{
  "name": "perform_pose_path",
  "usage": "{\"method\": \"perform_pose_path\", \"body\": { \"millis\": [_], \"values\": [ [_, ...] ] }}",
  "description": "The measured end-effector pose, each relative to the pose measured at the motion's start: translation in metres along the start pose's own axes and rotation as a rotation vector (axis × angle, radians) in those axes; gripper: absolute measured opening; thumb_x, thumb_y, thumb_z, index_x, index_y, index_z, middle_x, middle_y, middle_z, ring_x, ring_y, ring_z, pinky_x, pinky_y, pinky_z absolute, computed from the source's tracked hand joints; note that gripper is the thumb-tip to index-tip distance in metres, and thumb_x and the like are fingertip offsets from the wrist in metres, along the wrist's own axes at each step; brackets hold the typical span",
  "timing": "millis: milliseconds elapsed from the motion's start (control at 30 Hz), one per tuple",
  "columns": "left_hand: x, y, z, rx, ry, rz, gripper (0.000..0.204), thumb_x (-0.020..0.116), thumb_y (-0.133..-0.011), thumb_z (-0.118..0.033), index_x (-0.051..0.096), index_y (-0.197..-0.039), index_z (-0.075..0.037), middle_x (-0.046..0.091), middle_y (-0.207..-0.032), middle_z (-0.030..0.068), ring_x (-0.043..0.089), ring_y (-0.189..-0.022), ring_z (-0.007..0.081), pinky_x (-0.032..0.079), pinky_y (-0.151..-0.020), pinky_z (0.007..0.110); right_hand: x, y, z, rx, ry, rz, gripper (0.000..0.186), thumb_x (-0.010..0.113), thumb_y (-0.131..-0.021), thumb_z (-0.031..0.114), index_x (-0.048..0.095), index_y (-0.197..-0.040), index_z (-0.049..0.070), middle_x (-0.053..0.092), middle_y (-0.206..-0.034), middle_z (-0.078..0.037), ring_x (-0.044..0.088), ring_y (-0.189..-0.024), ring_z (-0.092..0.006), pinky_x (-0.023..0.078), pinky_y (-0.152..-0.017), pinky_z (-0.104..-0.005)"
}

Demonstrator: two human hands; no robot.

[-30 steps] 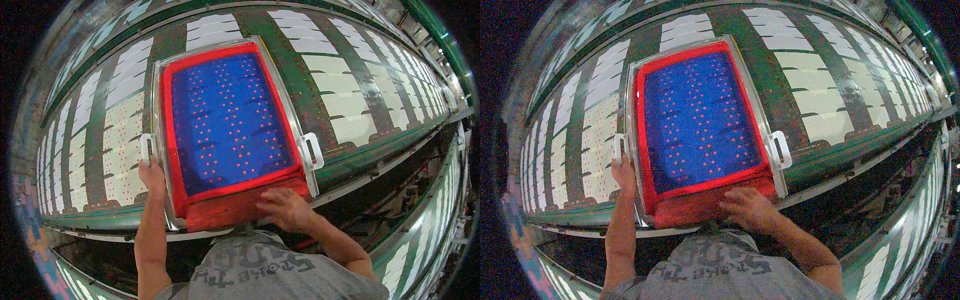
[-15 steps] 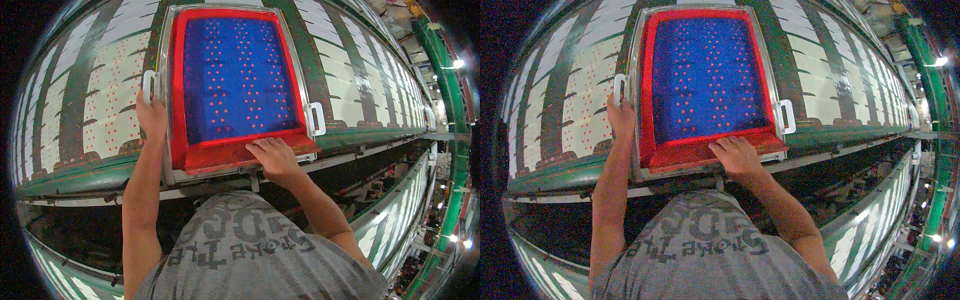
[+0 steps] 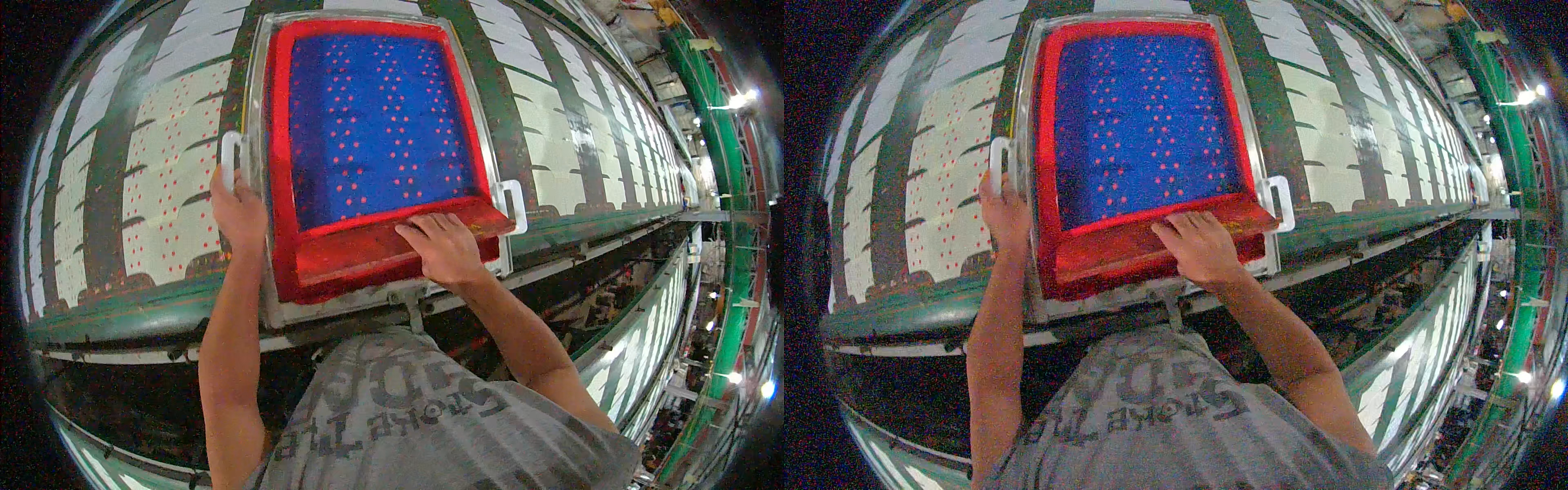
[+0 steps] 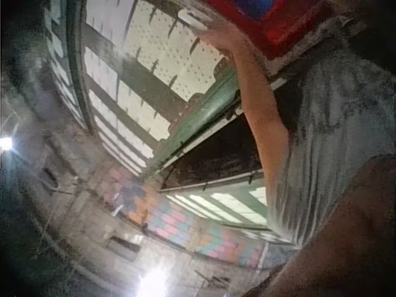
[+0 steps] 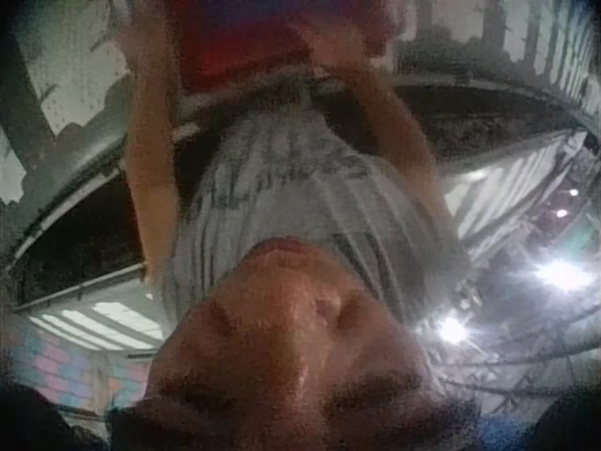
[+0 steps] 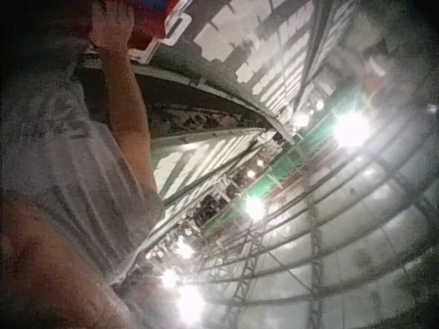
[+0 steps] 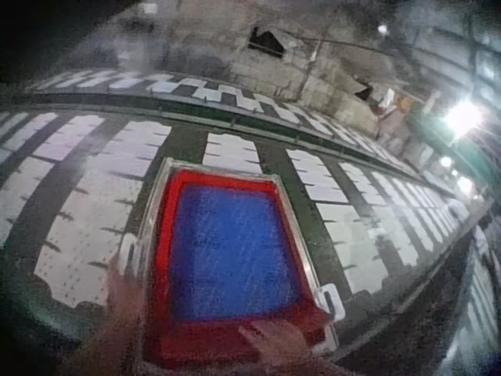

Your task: The person repeatedly applies red ink to a blue screen-printing frame using a red squeegee, then wipes the frame clean with a white cloth. The person moves the frame along a green conveyor belt between cycles.

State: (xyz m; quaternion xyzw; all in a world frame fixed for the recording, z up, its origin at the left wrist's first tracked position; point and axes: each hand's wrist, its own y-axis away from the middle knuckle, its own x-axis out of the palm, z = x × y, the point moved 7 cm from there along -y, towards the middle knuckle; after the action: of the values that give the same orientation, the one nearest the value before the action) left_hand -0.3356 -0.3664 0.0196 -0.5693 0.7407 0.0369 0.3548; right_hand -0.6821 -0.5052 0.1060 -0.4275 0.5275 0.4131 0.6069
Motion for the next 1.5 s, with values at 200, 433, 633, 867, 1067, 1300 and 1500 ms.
{"method": "perform_pose_path", "body": {
  "millis": [200, 433, 633, 867, 1067, 1300, 1500],
  "values": [
    [0.001, 0.001, 0.001, -0.012, 0.001, -0.021, 0.041, 0.064, -0.108, -0.013, 0.058, -0.145, 0.002, 0.07, -0.129, 0.0249, 0.069, -0.118, 0.0434, 0.054, -0.103, 0.051, 0.013, -0.097, -0.071, -0.025, 0.044, -0.089, 0.051, 0.076, -0.079, 0.008, 0.076, -0.13, 0.013, 0.074, -0.119, -0.011, 0.072, -0.111, -0.0329, 0.056, -0.096, -0.0501],
    [-0.002, 0.003, -0.009, -0.045, -0.031, 0.003, 0.044, 0.06, -0.107, -0.004, 0.053, -0.151, 0.002, 0.072, -0.127, 0.024, 0.072, -0.112, 0.0391, 0.057, -0.095, 0.048, 0.025, -0.249, -0.172, -0.075, 0.057, -0.177, 0.031, 0.069, -0.09, 0.017, 0.078, -0.119, 0.013, 0.077, -0.116, -0.016, 0.076, -0.107, -0.0373, 0.061, -0.091, -0.0527],
    [-0.003, 0.003, -0.012, -0.06, -0.07, -0.005, 0.045, 0.061, -0.107, -0.005, 0.053, -0.152, 0.001, 0.072, -0.127, 0.0252, 0.072, -0.116, 0.0404, 0.057, -0.098, 0.048, 0.033, -0.361, -0.24, 0.018, 0.071, -0.069, 0.044, 0.071, -0.087, 0.009, 0.077, -0.13, 0.015, 0.078, -0.124, -0.016, 0.074, -0.115, -0.0386, 0.06, -0.098, -0.0545],
    [-0.005, 0.002, -0.014, -0.12, -0.141, 0.0, 0.046, 0.06, -0.108, -0.009, 0.053, -0.152, 0.001, 0.071, -0.13, 0.0253, 0.071, -0.115, 0.0374, 0.056, -0.099, 0.047, 0.02, -0.438, -0.294, 0.043, 0.075, 0.072, 0.044, 0.064, -0.091, 0.017, 0.075, -0.134, 0.016, 0.078, -0.121, -0.02, 0.073, -0.117, -0.0418, 0.058, -0.102, -0.056],
    [-0.003, 0.007, -0.01, -0.181, -0.066, 0.01, 0.046, 0.058, -0.109, -0.014, 0.053, -0.153, 0.0, 0.07, -0.132, 0.0241, 0.071, -0.116, 0.0363, 0.056, -0.099, 0.048, 0.022, -0.452, -0.301, -0.057, 0.077, 0.017, 0.046, 0.063, -0.089, 0.018, 0.075, -0.134, 0.016, 0.078, -0.12, -0.022, 0.073, -0.117, -0.0421, 0.058, -0.102, -0.0567],
    [-0.004, 0.004, -0.008, -0.089, -0.151, 0.007, 0.045, 0.059, -0.108, -0.012, 0.055, -0.15, 0.002, 0.069, -0.135, 0.0244, 0.07, -0.118, 0.0379, 0.056, -0.102, 0.048, 0.024, -0.44, -0.297, -0.058, -0.056, 0.141, 0.045, 0.066, -0.087, 0.018, 0.076, -0.13, 0.015, 0.078, -0.117, -0.022, 0.073, -0.114, -0.0438, 0.057, -0.099, -0.0574],
    [-0.003, 0.002, -0.006, -0.089, -0.124, -0.006, 0.044, 0.062, -0.107, -0.006, 0.056, -0.149, 0.003, 0.069, -0.136, 0.0247, 0.071, -0.115, 0.0373, 0.057, -0.098, 0.049, 0.015, -0.369, -0.25, -0.12, -0.067, 0.177, 0.032, 0.068, -0.087, 0.016, 0.076, -0.117, 0.011, 0.079, -0.109, -0.021, 0.073, -0.108, -0.0451, 0.057, -0.094, -0.0589]
  ]
}}
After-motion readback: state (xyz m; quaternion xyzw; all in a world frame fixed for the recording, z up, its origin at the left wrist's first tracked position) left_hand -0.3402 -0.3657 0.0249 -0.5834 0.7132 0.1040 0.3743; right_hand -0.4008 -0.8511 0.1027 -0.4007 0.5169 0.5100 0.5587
